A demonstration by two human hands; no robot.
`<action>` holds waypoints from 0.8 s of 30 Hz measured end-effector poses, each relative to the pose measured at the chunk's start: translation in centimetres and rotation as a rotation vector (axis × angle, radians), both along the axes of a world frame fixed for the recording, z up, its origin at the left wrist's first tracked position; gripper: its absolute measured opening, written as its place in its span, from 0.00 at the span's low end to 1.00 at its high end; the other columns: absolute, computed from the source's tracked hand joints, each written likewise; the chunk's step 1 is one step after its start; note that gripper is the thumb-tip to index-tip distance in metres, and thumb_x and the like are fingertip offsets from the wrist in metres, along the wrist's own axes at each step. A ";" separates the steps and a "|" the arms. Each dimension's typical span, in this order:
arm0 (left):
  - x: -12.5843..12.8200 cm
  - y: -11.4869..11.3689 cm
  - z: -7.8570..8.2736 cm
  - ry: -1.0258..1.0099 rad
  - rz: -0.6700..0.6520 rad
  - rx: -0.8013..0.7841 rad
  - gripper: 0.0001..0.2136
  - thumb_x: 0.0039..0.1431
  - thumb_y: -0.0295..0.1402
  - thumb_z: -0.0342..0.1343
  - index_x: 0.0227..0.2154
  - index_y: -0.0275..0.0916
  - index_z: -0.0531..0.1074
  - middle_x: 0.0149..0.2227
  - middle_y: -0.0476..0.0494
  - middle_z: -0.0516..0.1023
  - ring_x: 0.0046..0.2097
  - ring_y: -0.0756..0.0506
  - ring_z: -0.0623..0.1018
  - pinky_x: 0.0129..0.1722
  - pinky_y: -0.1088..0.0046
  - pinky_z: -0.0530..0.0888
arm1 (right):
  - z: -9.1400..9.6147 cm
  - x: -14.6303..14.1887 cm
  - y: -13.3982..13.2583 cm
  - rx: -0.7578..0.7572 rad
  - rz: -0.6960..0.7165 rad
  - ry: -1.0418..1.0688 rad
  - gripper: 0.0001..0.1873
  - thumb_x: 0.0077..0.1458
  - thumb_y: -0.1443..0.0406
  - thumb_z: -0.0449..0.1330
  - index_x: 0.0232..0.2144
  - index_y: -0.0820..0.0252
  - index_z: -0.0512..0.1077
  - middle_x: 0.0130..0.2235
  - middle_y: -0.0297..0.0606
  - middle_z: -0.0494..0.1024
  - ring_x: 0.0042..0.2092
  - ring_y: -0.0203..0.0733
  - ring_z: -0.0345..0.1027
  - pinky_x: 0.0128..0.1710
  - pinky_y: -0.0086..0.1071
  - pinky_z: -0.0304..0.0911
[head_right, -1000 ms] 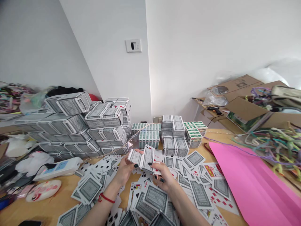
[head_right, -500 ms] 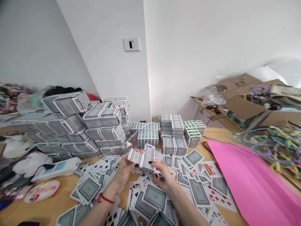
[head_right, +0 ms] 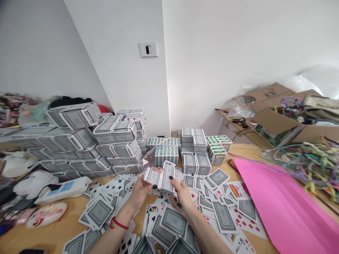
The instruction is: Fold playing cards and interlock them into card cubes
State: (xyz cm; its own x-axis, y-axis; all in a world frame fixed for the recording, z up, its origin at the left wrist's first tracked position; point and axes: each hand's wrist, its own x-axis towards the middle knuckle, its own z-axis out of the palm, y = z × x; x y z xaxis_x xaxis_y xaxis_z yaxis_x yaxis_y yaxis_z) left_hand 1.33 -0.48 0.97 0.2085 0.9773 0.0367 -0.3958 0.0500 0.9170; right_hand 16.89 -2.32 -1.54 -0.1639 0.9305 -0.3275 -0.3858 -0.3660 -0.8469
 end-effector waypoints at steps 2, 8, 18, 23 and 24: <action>0.0 0.0 -0.1 0.007 -0.003 0.011 0.22 0.35 0.30 0.66 0.39 0.37 0.72 0.40 0.40 0.76 0.45 0.41 0.72 0.46 0.66 0.67 | 0.2 -0.3 -0.1 -0.026 -0.070 0.011 0.19 0.44 0.47 0.57 0.21 0.54 0.62 0.12 0.25 0.60 0.10 0.29 0.46 0.11 0.27 0.40; -0.1 0.1 -0.3 0.018 -0.032 0.046 0.21 0.36 0.29 0.66 0.39 0.37 0.71 0.40 0.40 0.75 0.44 0.41 0.72 0.45 0.67 0.67 | 0.9 -0.6 -0.4 -0.027 -0.106 0.022 0.22 0.40 0.46 0.59 0.17 0.55 0.58 0.09 0.22 0.53 0.10 0.28 0.40 0.12 0.26 0.35; -0.1 -0.1 -0.2 0.033 -0.045 0.011 0.22 0.35 0.31 0.67 0.38 0.36 0.72 0.39 0.40 0.76 0.42 0.41 0.73 0.43 0.68 0.68 | -0.2 0.1 0.0 0.072 -0.135 -0.046 0.20 0.44 0.47 0.58 0.24 0.57 0.69 0.24 0.34 0.73 0.28 0.43 0.66 0.28 0.32 0.60; -0.2 -0.2 -0.4 0.067 -0.030 0.012 0.22 0.34 0.29 0.67 0.38 0.37 0.73 0.34 0.42 0.78 0.42 0.41 0.74 0.43 0.68 0.68 | -0.9 0.1 0.2 0.074 -0.165 -0.049 0.21 0.42 0.44 0.58 0.24 0.55 0.69 0.28 0.36 0.75 0.34 0.47 0.68 0.34 0.34 0.61; -0.1 -0.2 -0.4 0.071 -0.027 0.014 0.22 0.33 0.29 0.67 0.37 0.37 0.73 0.33 0.43 0.78 0.42 0.41 0.74 0.44 0.68 0.68 | -1.1 0.2 0.2 0.078 -0.163 -0.045 0.22 0.41 0.44 0.58 0.24 0.55 0.69 0.28 0.36 0.75 0.33 0.47 0.68 0.34 0.34 0.61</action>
